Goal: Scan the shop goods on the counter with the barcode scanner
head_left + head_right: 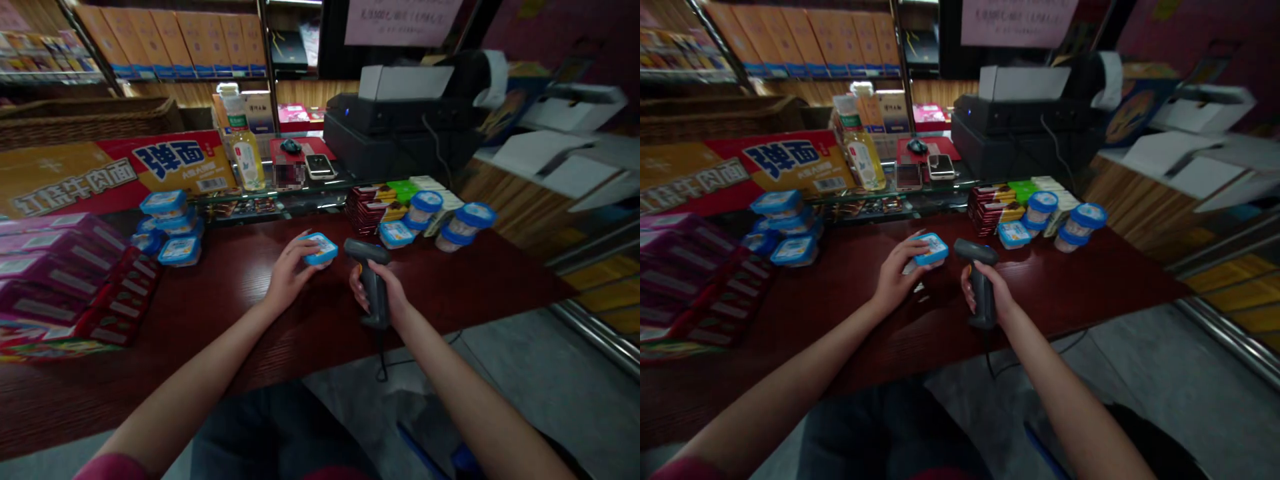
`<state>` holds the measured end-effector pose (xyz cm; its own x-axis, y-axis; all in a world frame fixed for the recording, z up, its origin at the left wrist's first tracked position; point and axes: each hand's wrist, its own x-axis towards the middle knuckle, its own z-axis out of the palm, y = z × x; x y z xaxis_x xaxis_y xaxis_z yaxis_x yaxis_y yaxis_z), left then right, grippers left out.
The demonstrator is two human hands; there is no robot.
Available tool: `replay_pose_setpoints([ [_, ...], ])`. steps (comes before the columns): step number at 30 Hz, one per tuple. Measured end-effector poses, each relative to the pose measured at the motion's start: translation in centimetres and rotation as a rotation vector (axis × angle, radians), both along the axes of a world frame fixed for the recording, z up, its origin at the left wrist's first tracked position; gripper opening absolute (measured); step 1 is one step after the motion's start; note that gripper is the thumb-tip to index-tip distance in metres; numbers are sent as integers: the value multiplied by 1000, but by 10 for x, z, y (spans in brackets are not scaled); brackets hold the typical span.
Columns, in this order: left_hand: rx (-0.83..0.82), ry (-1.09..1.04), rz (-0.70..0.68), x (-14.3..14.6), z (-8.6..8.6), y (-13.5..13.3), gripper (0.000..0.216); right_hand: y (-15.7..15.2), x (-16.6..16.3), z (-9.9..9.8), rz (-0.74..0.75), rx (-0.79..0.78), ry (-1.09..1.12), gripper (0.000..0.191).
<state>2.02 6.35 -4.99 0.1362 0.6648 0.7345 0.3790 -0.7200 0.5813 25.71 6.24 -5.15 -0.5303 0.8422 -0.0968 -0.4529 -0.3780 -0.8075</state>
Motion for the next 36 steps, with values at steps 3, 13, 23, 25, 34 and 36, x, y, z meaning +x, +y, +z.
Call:
replay_pose_setpoints([
  [3,86,-13,-86,68,-1,34,25,-7,46,-1,-166,5,-55,39],
  [13,22,73,-195,184,-13,106,23,-7,90,5,-661,-27,275,33],
  [23,-27,35,-165,186,-15,109,25,-10,84,5,-606,-2,185,30],
  [25,-29,46,-157,186,-15,109,26,-10,84,6,-602,6,182,31],
  [34,19,56,-118,185,-15,106,42,-13,76,5,-612,16,125,33],
  [36,34,75,-99,173,-12,90,56,-15,77,5,-615,23,110,35],
])
